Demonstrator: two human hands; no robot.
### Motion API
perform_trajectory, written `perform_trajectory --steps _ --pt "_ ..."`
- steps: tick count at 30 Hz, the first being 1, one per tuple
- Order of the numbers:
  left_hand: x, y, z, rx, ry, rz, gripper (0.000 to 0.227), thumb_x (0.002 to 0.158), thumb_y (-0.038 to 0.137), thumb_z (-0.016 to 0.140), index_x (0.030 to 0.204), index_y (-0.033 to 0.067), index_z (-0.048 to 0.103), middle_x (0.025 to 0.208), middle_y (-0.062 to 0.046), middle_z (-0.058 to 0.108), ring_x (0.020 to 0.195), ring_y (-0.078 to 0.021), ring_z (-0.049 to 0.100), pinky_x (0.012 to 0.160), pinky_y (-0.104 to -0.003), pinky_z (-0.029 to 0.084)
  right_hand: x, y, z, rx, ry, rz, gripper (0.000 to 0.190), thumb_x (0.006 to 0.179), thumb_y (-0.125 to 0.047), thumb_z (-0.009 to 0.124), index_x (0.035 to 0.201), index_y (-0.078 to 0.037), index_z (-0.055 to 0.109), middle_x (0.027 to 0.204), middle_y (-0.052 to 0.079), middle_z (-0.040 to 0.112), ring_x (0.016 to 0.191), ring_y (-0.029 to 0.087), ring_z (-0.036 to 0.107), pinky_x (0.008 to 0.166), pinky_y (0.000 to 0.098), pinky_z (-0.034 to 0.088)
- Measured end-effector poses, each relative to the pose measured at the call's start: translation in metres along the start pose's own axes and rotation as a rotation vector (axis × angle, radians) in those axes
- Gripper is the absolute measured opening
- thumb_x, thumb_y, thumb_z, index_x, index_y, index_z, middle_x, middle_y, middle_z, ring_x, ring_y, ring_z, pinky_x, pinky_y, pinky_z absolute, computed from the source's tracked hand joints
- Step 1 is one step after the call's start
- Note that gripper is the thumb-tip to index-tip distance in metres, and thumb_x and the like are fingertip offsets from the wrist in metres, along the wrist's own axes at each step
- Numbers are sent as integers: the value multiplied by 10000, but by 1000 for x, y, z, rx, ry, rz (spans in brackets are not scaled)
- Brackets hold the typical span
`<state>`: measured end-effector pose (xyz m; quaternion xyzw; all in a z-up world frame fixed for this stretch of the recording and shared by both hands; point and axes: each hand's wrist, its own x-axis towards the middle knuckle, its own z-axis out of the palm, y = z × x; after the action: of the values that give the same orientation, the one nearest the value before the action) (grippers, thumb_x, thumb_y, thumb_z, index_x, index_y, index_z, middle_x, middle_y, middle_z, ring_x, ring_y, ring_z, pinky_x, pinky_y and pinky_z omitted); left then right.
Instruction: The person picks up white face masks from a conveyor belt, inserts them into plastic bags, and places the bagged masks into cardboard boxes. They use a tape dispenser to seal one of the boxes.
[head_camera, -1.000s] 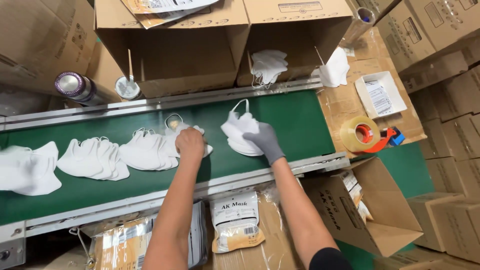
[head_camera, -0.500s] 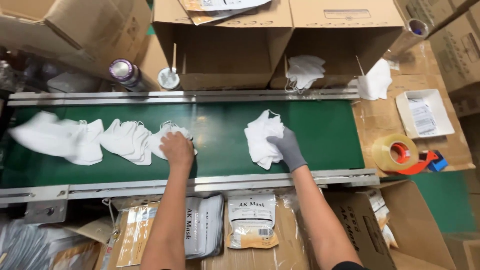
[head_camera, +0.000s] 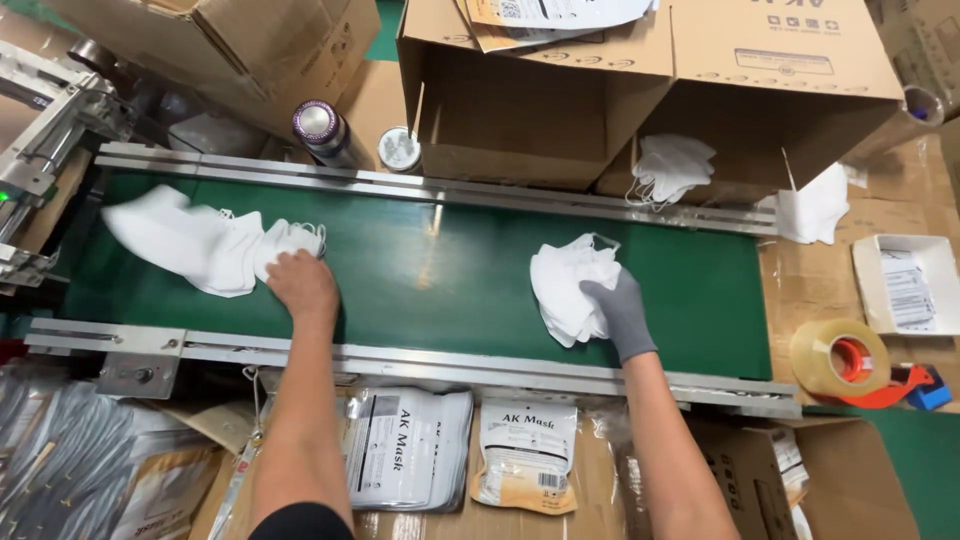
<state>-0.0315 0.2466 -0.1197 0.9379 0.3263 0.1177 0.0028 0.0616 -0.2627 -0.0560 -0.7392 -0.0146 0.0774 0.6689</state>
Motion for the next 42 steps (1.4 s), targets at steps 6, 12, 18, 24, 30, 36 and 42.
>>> perform_trajectory --steps 6,12,18,24,30,36,42 --pt "-71 134 4 -869 -214 195 343 1027 312 611 1019 -26 670 1024 -277 691 981 -455 641 831 -539 520 6 -62 141 45 -9 15 809 797 -194 826 1470 1 422 1369 175 592 1219 264 621 973 347 559" --pt "-82 110 -68 -1555 -343 -134 440 850 250 782 1213 12 703 1145 -263 720 1051 -506 684 901 -531 522 -8 -67 143 384 -355 55 846 936 -255 746 1615 3 312 1429 129 602 1269 217 591 1086 343 480" --pt "-88 124 -166 -696 -430 578 986 402 324 985 1239 -40 613 1188 -249 673 1076 -447 646 848 -587 452 -30 -49 145 -68 -545 -247 878 787 -20 684 1607 -30 370 1455 131 610 1322 229 578 1163 339 437" --pt "-122 91 -76 -1383 -444 65 579 788 230 870 1286 -10 698 1169 -104 770 1040 -212 700 967 -418 557 -65 -20 141 277 -329 0 1099 828 -58 878 1642 -101 140 1619 27 278 1484 120 281 1208 307 301" --pt "-140 101 -182 -1462 -299 86 1095 637 300 935 1501 53 309 1425 -126 495 1288 -212 514 1075 -394 415 -93 -73 150 -214 -260 -75 900 735 -221 815 1530 -14 449 1284 206 705 1153 307 704 996 377 564" --pt "-109 107 -164 -417 -409 640 945 492 489 913 1279 102 561 1275 -119 561 1264 -328 530 1083 -593 302 -73 -45 147 -732 -455 -356 922 716 -218 808 1519 -28 397 1308 228 637 1194 405 633 1043 443 524" --pt "-143 78 -131 -954 -533 401 603 746 351 808 1237 70 601 1188 -142 680 1135 -354 652 964 -451 511 -83 -58 169 -753 -369 -321 774 761 -318 812 1431 -91 496 1384 233 573 1112 434 623 957 483 504"
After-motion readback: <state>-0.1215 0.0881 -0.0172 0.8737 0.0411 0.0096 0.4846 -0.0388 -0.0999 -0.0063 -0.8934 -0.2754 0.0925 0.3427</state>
